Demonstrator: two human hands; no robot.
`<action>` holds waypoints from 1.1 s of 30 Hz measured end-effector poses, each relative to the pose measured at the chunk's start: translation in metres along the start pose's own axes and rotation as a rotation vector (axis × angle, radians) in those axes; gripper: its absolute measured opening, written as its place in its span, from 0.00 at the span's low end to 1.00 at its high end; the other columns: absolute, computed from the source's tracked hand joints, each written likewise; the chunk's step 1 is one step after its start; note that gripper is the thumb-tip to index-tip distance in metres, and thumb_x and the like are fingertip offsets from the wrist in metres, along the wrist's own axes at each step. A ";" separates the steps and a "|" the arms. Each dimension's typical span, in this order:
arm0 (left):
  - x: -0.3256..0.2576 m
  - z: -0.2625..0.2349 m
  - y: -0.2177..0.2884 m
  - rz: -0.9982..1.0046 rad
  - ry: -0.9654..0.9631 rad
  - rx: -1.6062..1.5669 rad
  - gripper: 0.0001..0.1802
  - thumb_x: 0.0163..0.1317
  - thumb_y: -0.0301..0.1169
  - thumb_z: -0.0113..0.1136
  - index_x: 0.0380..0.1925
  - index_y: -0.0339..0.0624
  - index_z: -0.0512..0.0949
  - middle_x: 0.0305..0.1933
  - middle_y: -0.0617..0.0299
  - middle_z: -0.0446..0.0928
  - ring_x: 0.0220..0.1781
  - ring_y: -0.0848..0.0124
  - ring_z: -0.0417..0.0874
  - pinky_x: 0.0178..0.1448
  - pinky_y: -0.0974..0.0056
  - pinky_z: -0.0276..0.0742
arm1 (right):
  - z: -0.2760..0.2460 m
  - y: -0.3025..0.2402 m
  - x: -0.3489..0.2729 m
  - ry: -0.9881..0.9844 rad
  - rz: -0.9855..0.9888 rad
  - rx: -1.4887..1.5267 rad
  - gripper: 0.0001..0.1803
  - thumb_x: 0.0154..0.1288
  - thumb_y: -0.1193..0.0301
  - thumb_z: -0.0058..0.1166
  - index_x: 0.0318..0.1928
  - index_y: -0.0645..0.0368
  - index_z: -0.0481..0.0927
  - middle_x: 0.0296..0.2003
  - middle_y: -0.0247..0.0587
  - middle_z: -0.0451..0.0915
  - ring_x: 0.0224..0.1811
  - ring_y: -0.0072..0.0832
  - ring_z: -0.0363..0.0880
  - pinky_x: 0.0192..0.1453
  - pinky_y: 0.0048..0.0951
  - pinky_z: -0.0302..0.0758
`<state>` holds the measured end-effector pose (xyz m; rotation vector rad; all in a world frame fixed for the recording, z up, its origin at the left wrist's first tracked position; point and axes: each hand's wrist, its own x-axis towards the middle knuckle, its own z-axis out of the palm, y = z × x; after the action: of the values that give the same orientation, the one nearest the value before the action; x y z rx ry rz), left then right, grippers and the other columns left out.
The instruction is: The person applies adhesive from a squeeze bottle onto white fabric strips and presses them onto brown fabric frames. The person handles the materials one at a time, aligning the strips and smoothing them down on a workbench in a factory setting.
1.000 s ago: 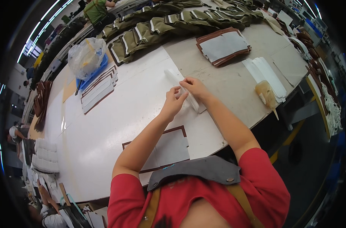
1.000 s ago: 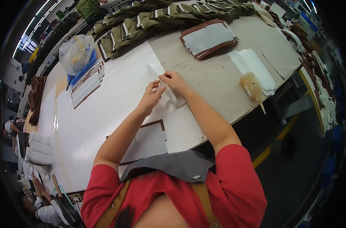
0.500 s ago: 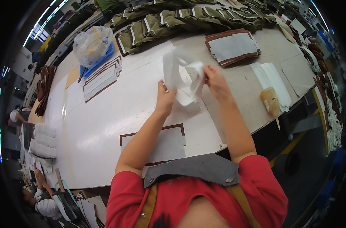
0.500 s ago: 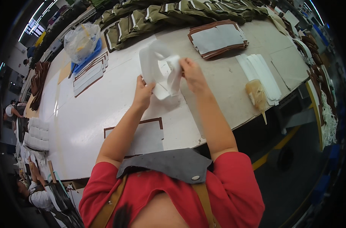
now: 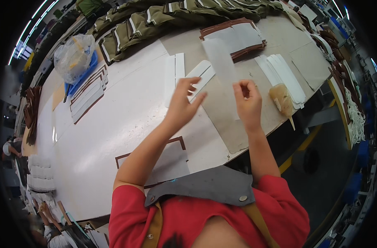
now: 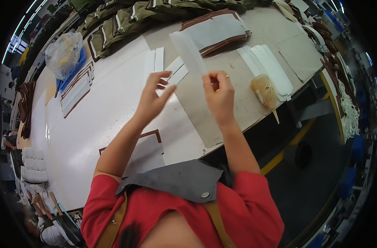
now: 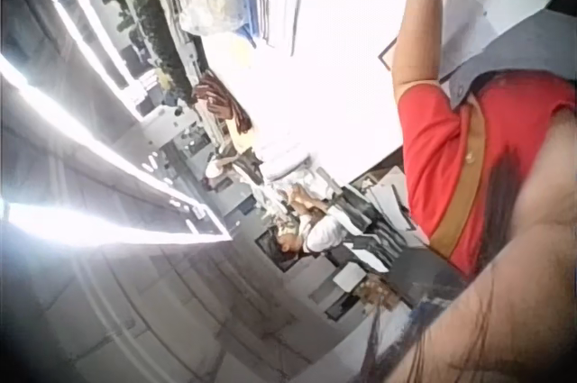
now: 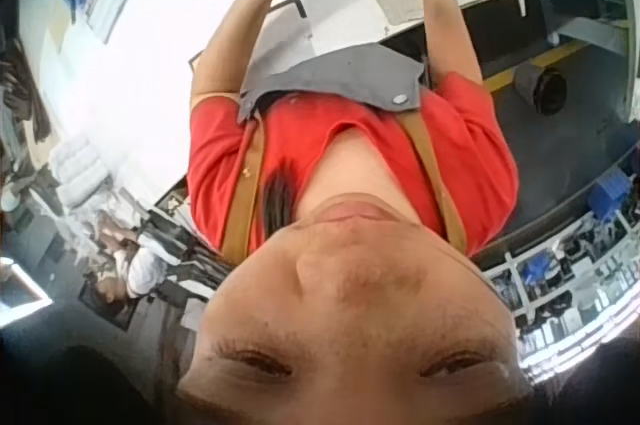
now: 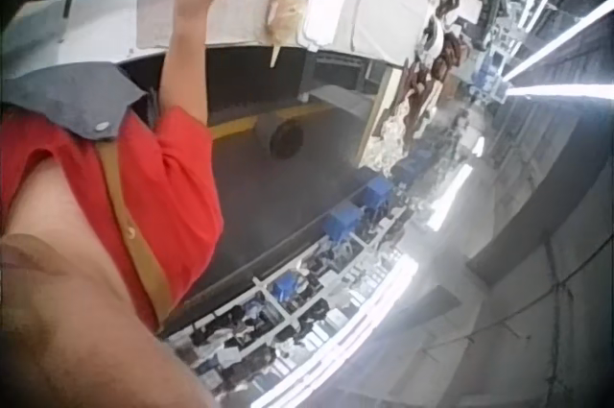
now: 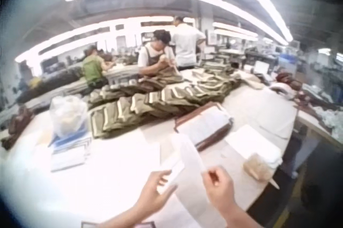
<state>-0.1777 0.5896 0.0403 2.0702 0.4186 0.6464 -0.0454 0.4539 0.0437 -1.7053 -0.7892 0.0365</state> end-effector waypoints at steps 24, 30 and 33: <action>-0.031 0.027 0.036 -0.240 -0.381 -0.442 0.22 0.69 0.31 0.39 0.60 0.34 0.58 0.56 0.54 0.66 0.58 0.70 0.67 0.60 0.66 0.64 | 0.002 0.000 -0.023 -0.419 0.248 0.560 0.10 0.58 0.72 0.57 0.37 0.60 0.71 0.29 0.28 0.71 0.31 0.13 0.68 0.37 0.17 0.68; -0.033 0.030 0.034 -0.210 -0.322 -0.415 0.22 0.68 0.31 0.39 0.61 0.39 0.59 0.47 0.50 0.73 0.47 0.65 0.75 0.53 0.66 0.67 | -0.002 0.000 -0.022 -0.433 0.260 0.541 0.12 0.57 0.72 0.58 0.37 0.61 0.70 0.30 0.30 0.70 0.33 0.14 0.68 0.38 0.17 0.68; -0.031 0.031 0.037 -0.242 -0.313 -0.397 0.21 0.67 0.30 0.42 0.59 0.38 0.62 0.48 0.52 0.74 0.48 0.67 0.75 0.55 0.66 0.68 | -0.004 0.000 -0.023 -0.408 0.270 0.541 0.11 0.58 0.72 0.57 0.38 0.61 0.70 0.30 0.30 0.71 0.33 0.14 0.69 0.39 0.17 0.69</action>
<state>-0.1829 0.5331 0.0487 1.6711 0.3221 0.2296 -0.0619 0.4384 0.0363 -1.2816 -0.7505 0.7387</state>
